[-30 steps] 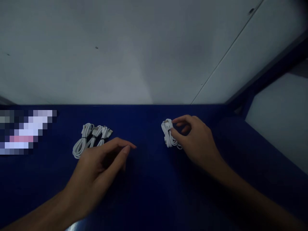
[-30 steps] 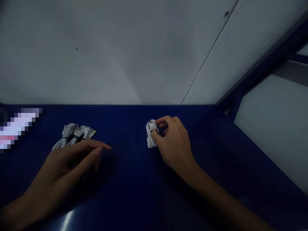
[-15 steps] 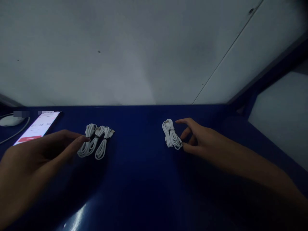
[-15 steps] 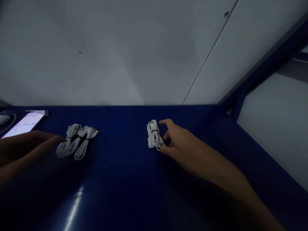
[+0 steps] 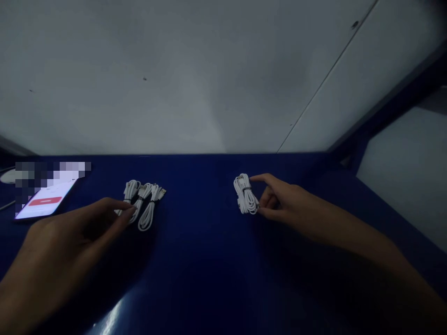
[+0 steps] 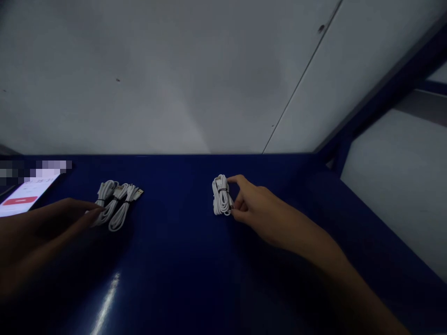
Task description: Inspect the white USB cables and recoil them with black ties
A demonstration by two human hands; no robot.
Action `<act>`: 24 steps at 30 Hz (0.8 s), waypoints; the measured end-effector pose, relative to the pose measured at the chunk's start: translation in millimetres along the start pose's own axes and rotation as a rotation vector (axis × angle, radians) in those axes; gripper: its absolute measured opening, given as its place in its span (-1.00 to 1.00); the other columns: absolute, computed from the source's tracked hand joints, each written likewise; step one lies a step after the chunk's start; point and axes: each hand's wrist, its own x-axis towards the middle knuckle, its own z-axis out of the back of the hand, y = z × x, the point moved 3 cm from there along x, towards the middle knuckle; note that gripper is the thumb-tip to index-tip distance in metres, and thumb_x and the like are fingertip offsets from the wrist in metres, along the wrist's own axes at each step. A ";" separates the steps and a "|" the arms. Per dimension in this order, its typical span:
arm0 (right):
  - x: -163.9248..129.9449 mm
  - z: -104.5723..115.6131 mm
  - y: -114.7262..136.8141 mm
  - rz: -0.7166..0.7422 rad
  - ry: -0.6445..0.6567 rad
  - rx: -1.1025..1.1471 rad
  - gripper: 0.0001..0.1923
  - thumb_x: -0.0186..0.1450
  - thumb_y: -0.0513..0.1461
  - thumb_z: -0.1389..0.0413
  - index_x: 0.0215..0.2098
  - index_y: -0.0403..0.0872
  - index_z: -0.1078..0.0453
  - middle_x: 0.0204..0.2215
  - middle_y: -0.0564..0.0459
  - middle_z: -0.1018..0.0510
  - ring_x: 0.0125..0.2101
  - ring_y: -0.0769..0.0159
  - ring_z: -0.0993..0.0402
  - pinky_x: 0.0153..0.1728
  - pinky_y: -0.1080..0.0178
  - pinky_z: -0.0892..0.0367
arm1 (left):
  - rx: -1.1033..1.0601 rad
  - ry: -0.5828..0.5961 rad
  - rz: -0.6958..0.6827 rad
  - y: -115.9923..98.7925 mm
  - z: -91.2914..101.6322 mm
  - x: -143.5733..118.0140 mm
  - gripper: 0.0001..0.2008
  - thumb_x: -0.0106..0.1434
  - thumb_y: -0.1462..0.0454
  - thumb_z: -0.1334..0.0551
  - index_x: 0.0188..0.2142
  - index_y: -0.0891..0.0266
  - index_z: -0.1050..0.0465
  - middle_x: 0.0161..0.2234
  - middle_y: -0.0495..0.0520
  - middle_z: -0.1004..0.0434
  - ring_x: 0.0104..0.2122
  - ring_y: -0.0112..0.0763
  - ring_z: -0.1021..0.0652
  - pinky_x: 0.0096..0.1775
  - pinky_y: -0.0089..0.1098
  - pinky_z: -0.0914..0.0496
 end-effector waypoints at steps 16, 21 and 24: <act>-11.1 2.9 10.1 -0.084 -0.242 -0.304 -0.43 0.58 -0.05 0.00 0.50 0.07 -0.30 0.07 -0.17 -0.64 -0.03 -0.11 -0.63 -0.06 -0.17 -0.54 | 0.452 -0.139 -0.310 -34.7 -33.2 24.2 -0.57 0.39 -0.20 -0.25 -0.28 0.04 -0.57 -0.24 0.05 -0.43 -0.61 -0.44 -0.32 -0.47 -0.30 -0.09; -3.9 -1.2 24.4 -0.037 -0.323 -0.312 -0.50 0.54 -0.16 -0.05 0.40 -0.08 -0.40 0.00 -0.18 -0.66 0.00 -0.11 -0.57 -0.09 -0.12 -0.50 | 0.575 -0.059 -0.315 -34.5 -38.7 27.2 -0.55 0.51 -0.16 -0.09 -0.25 0.08 -0.49 -0.18 0.15 -0.46 -0.58 -0.34 -0.38 -0.48 -0.27 -0.09; -2.7 -4.4 34.9 0.127 -0.457 -0.312 -0.65 0.54 -0.23 -0.07 0.22 -0.06 -0.51 -0.05 -0.13 -0.68 -0.06 -0.03 -0.56 -0.12 -0.03 -0.47 | 0.564 -0.025 -0.323 -39.3 -38.8 25.8 -0.57 0.54 -0.12 -0.07 -0.16 0.10 -0.51 -0.07 0.25 -0.54 -0.49 -0.17 -0.53 -0.45 -0.22 -0.16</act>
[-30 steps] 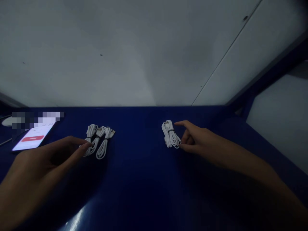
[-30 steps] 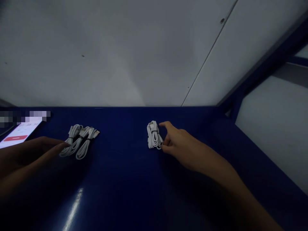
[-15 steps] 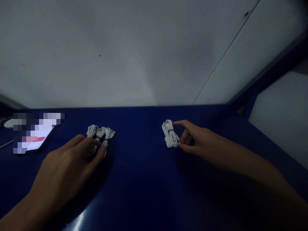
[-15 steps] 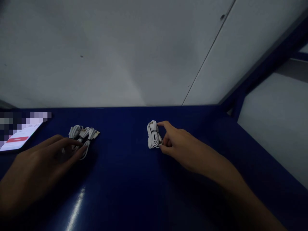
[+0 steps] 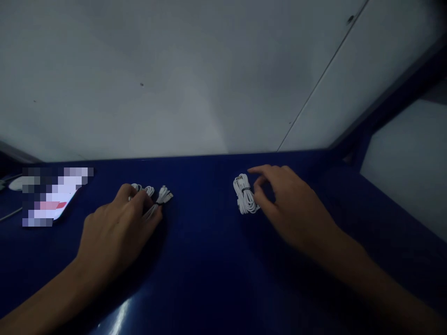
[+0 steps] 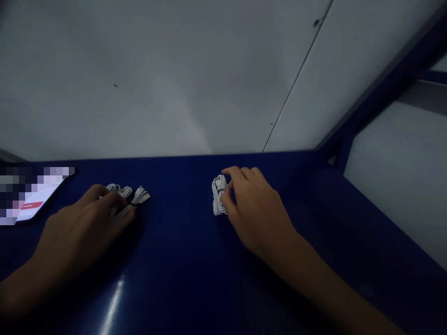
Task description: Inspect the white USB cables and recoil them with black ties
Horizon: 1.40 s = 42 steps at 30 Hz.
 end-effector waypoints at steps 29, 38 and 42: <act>-6.5 -67.2 72.8 -0.087 0.268 1.141 -0.80 0.54 -0.09 -0.27 -0.20 -0.01 -0.56 -0.38 0.16 -0.54 -0.47 0.41 -0.37 -0.43 0.30 -0.32 | -1.693 0.413 0.046 -42.1 0.9 -11.1 -0.77 0.36 0.22 -0.52 -0.10 0.17 -0.54 -0.41 -0.08 -0.69 -0.56 -0.43 -0.66 -0.41 -0.42 -0.52; -8.5 -57.6 64.5 -0.012 0.117 0.998 -0.78 0.50 -0.28 -0.18 -0.34 -0.01 -0.39 -0.44 0.18 -0.41 -0.46 0.37 -0.31 -0.41 0.26 -0.25 | -1.781 0.680 0.005 -51.7 -12.6 -13.4 -0.83 0.54 0.14 -0.29 0.04 0.09 -0.46 -0.28 -0.07 -0.59 -0.43 -0.45 -0.51 -0.25 -0.37 -0.48; -13.8 -54.3 65.4 0.091 -0.018 0.886 -0.68 0.31 -0.44 -0.20 -0.47 -0.02 -0.22 -0.47 0.22 -0.31 -0.47 0.41 -0.19 -0.43 0.26 -0.14 | -1.518 0.629 -0.007 -55.1 -7.9 -27.7 -0.73 0.55 0.03 -0.32 0.15 -0.05 -0.41 -0.05 -0.01 -0.56 -0.10 -0.26 -0.53 0.01 -0.29 -0.46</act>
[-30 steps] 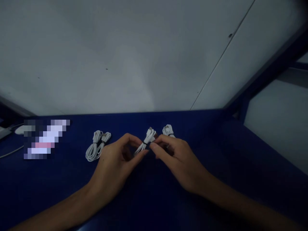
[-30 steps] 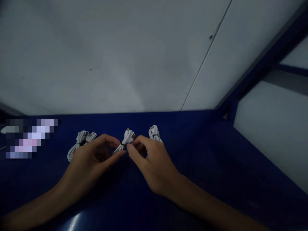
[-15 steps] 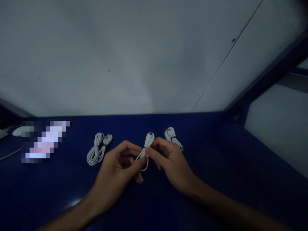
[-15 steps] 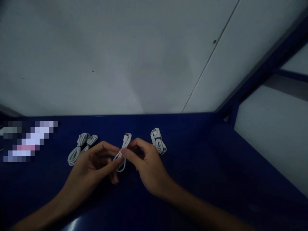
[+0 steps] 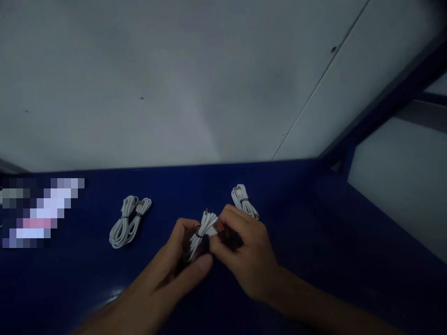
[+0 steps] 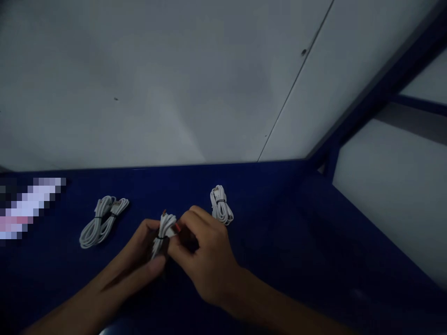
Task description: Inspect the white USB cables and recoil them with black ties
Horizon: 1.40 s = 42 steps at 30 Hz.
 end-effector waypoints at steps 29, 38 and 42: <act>-9.2 -7.9 5.2 0.098 0.065 -0.138 -0.80 0.47 -0.37 -0.23 -0.31 -0.02 -0.57 -0.45 0.17 -0.48 -0.51 0.43 -0.37 -0.50 0.30 -0.28 | 0.697 -0.474 -0.421 -4.1 14.8 -4.6 -0.80 0.54 0.13 -0.30 0.11 -0.02 -0.45 -0.13 0.04 -0.70 -0.22 -0.11 -0.68 -0.27 -0.24 -0.49; -4.7 -4.6 -5.4 -0.106 0.040 0.003 -0.79 0.45 -0.32 -0.29 -0.36 0.03 -0.61 -0.49 0.20 -0.51 -0.52 0.45 -0.36 -0.49 0.33 -0.31 | 0.111 -0.430 -0.230 4.0 23.4 7.6 -0.65 0.61 -0.04 -0.22 -0.27 0.06 -0.45 -0.38 -0.07 -0.42 -0.39 -0.37 -0.39 -0.32 -0.41 -0.39; -5.0 -2.8 -10.3 -0.268 0.054 0.133 -0.80 0.45 -0.24 -0.30 -0.37 0.05 -0.63 -0.50 0.19 -0.52 -0.51 0.43 -0.38 -0.47 0.34 -0.37 | 0.004 -0.356 -0.206 2.7 23.6 12.7 -0.59 0.63 -0.04 -0.18 -0.31 0.08 -0.50 -0.38 -0.05 -0.45 -0.34 -0.36 -0.42 -0.20 -0.41 -0.42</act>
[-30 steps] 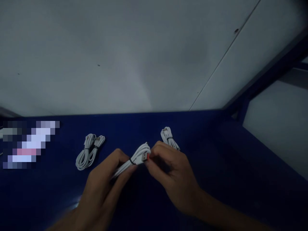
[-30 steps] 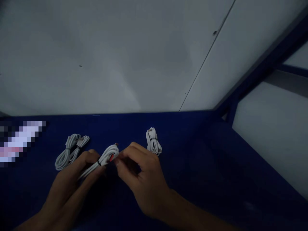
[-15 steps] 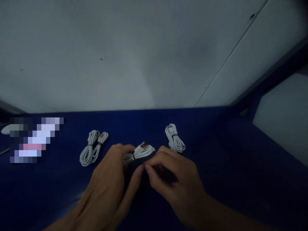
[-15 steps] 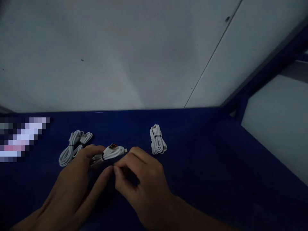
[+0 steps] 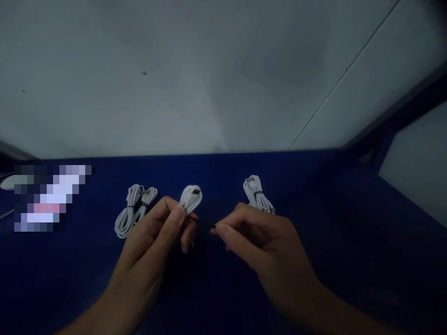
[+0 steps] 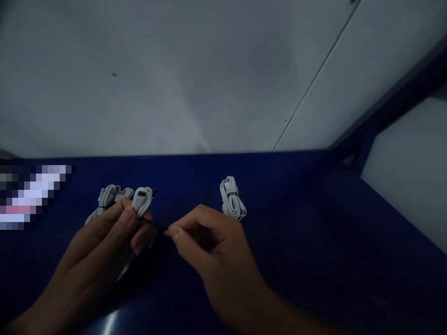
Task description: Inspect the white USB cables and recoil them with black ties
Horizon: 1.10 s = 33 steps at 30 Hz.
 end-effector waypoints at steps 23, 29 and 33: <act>6.4 13.4 2.7 0.160 -0.185 -0.151 -0.65 0.54 -0.14 -0.26 -0.43 0.07 -0.54 -0.63 0.21 -0.37 -0.62 0.42 -0.21 -0.62 0.34 -0.16 | -0.141 0.069 0.151 11.1 5.6 13.9 -0.89 0.40 0.10 -0.54 -0.13 -0.02 -0.79 -0.28 -0.05 -0.78 -0.31 -0.43 -0.70 -0.26 -0.51 -0.56; 4.7 10.8 3.0 0.252 -0.187 -0.289 -0.71 0.54 -0.22 -0.24 -0.38 0.06 -0.52 -0.57 0.21 -0.46 -0.61 0.42 -0.28 -0.60 0.28 -0.16 | -0.002 -0.025 0.060 4.5 6.5 11.5 -0.85 0.33 0.06 -0.56 -0.23 0.00 -0.77 -0.43 -0.07 -0.67 -0.43 -0.44 -0.56 -0.40 -0.50 -0.42; 5.3 8.9 6.5 0.412 -0.187 -0.471 -0.66 0.51 -0.34 -0.17 -0.43 0.02 -0.36 -0.60 0.22 -0.37 -0.62 0.43 -0.26 -0.54 0.26 -0.22 | 0.180 -0.118 -0.042 -3.5 7.7 9.9 -0.85 0.31 0.05 -0.56 -0.24 0.00 -0.78 -0.45 -0.05 -0.64 -0.44 -0.39 -0.53 -0.42 -0.45 -0.38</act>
